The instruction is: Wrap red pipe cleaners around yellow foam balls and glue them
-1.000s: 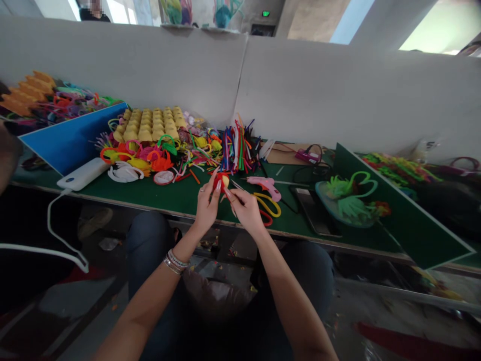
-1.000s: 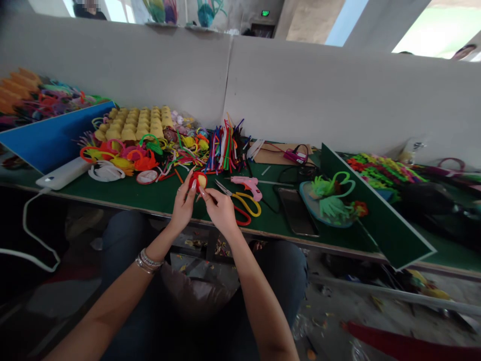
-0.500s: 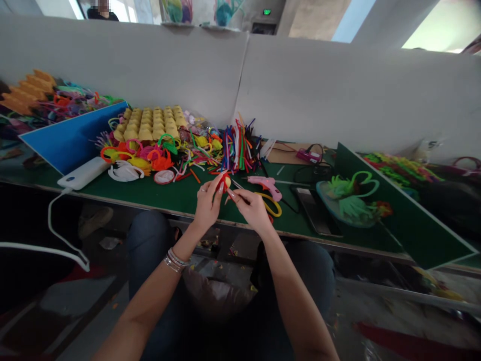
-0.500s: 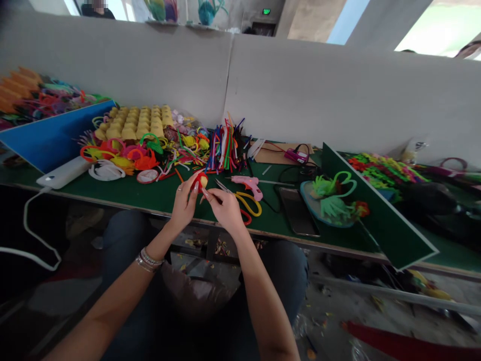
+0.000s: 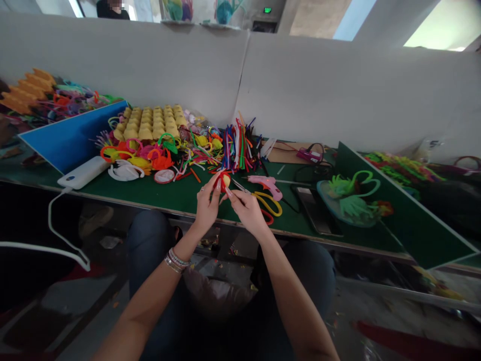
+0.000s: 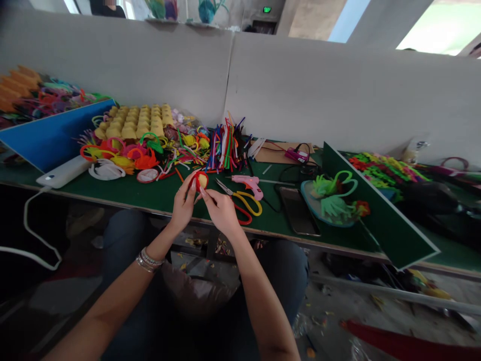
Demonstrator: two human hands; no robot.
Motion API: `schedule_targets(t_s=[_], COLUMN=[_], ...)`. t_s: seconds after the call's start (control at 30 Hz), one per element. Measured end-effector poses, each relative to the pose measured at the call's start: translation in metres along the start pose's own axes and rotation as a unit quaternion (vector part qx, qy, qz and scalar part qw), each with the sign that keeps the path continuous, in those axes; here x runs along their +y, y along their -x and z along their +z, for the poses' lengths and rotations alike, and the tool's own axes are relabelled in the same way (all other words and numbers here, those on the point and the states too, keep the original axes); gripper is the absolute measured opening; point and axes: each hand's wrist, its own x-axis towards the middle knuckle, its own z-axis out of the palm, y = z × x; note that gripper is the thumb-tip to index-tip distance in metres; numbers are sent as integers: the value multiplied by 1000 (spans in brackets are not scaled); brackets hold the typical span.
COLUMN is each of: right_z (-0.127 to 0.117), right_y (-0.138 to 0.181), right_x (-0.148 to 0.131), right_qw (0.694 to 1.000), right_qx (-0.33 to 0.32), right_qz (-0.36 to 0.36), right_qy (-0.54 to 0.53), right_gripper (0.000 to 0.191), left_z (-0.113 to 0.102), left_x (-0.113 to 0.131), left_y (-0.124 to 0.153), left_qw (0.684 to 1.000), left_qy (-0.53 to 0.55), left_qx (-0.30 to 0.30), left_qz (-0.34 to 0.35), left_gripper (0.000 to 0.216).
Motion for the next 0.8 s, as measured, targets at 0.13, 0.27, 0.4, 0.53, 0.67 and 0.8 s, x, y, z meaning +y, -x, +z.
schedule_targets(t_s=[0.13, 0.27, 0.4, 0.53, 0.67, 0.8], right_z=[1, 2, 4, 5, 5, 5], right_y=[-1, -2, -3, -4, -5, -4], right_x=[-2, -1, 2, 5, 4, 4], right_qw=[1000, 1000, 999, 996, 995, 998], right_qx=[-3, 1, 6, 6, 1, 6], right_qz=[6, 12, 20, 38, 62, 69], right_qy=[-12, -14, -37, -75, -75, -13], right_gripper=[46, 46, 46, 47, 47, 47], left_z=[2, 4, 6, 9, 10, 9], left_x=[-1, -2, -4, -8, -8, -4], left_y=[0, 0, 1, 2, 2, 1], left_qw=[1000, 998, 994, 990, 986, 987], left_qy=[28, 54, 94, 125, 143, 135], left_qx=[1, 8, 9, 11, 12, 17], left_qz=[-7, -25, -50, -68, -86, -82], left_gripper=[42, 42, 43, 44, 44, 44])
